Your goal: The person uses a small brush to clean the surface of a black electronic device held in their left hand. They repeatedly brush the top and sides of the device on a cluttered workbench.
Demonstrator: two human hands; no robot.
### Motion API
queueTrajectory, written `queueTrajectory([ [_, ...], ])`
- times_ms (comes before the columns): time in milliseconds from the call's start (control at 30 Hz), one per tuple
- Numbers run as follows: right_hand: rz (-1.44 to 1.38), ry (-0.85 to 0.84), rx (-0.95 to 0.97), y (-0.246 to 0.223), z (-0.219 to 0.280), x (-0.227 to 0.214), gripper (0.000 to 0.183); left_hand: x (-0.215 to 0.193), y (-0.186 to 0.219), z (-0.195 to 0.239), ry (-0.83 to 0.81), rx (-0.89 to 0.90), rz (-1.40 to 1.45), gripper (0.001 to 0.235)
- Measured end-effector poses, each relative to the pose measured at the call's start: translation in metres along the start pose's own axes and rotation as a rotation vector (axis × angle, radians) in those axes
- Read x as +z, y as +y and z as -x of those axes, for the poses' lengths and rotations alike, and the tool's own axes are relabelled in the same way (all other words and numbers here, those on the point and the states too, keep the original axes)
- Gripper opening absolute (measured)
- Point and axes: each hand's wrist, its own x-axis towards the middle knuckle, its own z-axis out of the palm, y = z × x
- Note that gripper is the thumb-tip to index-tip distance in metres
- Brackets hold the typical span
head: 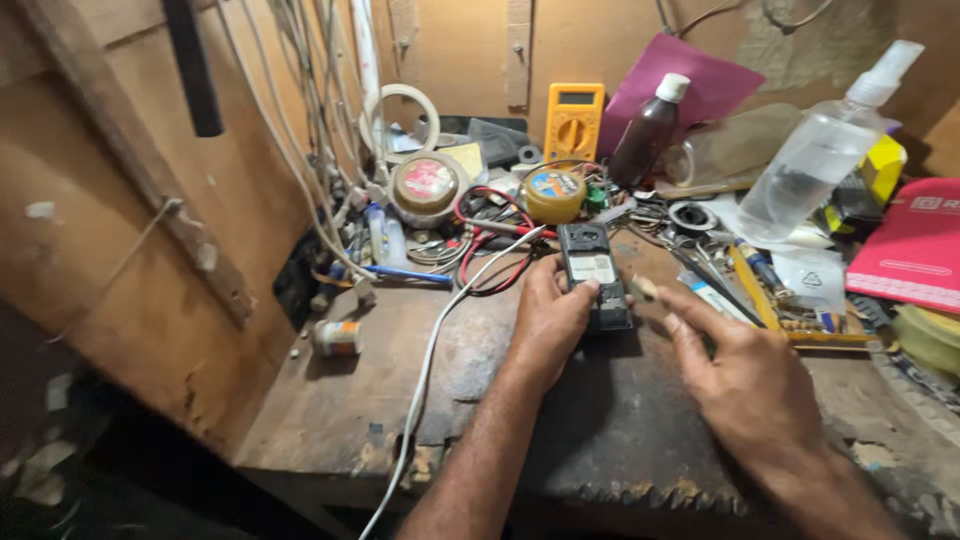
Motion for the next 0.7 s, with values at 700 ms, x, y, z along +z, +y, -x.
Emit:
queueTrajectory([
  [700,-0.176,0.107,-0.247,0.026,-0.004,0.004,0.031,0.008,-0.005,-0.001,0.050,0.168,-0.033,0.033],
])
